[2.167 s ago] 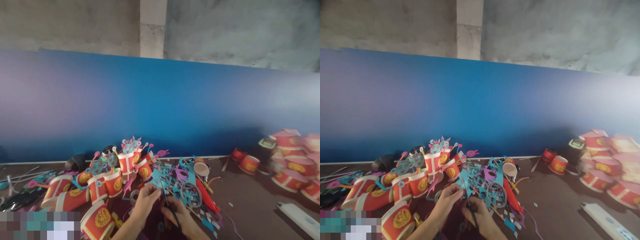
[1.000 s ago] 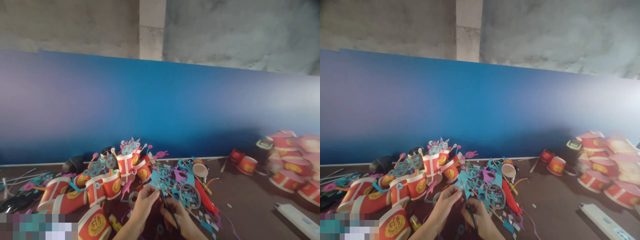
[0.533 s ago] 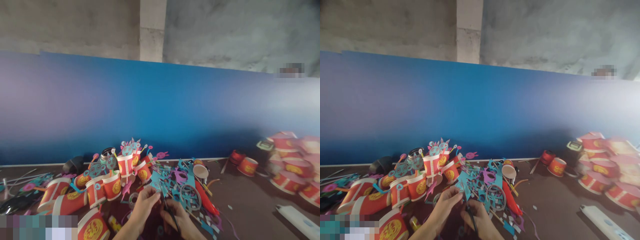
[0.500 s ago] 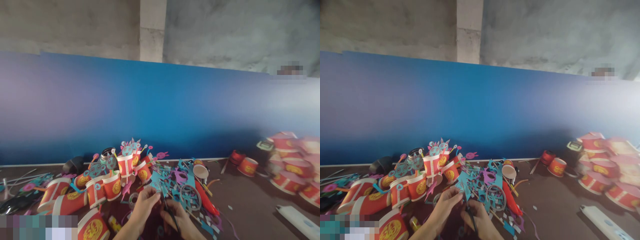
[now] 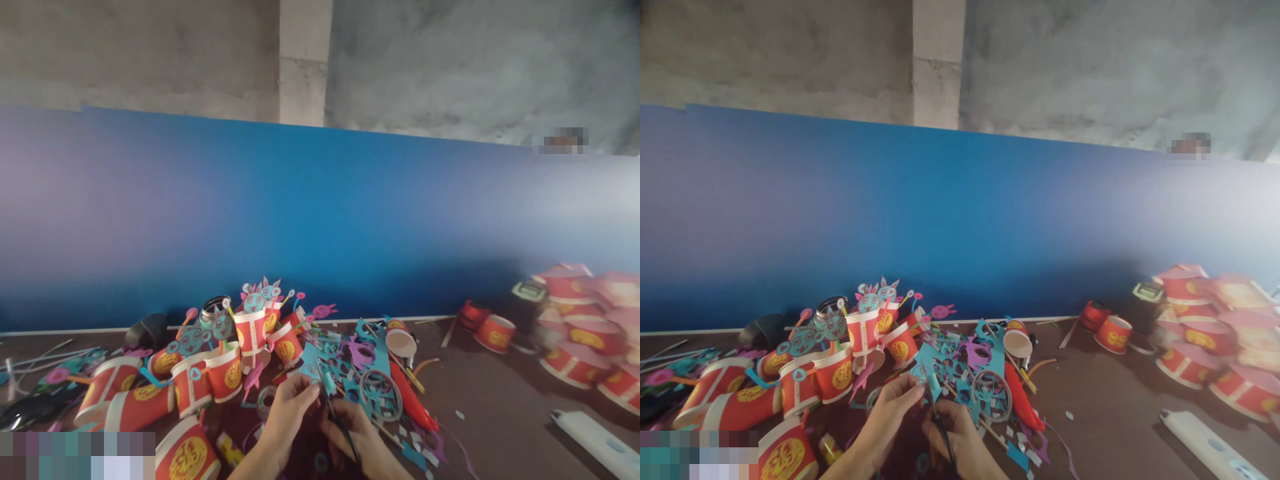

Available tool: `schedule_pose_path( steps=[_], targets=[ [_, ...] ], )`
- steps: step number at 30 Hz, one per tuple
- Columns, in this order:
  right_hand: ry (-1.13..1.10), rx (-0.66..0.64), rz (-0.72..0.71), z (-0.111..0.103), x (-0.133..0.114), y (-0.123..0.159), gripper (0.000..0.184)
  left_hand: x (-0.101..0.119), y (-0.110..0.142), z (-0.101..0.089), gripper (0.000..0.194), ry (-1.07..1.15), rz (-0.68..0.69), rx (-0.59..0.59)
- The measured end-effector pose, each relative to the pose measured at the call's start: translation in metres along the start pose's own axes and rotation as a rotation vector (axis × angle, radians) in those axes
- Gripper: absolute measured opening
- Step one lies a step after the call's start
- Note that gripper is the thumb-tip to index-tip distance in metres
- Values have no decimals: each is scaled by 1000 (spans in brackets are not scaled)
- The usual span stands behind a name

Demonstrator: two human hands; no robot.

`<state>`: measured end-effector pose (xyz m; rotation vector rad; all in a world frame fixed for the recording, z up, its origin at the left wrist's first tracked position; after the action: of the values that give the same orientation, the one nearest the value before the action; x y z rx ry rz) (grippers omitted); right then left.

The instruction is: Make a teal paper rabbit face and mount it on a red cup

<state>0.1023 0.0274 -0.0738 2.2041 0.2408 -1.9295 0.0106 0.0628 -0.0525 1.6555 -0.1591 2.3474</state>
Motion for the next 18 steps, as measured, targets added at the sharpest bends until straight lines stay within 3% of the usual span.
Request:
schedule_pose_path(
  steps=[18],
  targets=[
    [10, -8, 19, 0, -4, 2, 44, -2, -3, -2, 33, -15, -9, -4]
  ],
)
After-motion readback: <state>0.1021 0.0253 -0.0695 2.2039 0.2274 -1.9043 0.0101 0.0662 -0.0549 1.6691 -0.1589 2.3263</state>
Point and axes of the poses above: each hand's wrist, its own y-axis away from the middle knuckle, its own z-axis out of the palm, x = y × z, the point moved 9 cm from there along -y, towards the middle knuckle, and after that the axes turned 4 degrees about y, right-handed, at the moved point
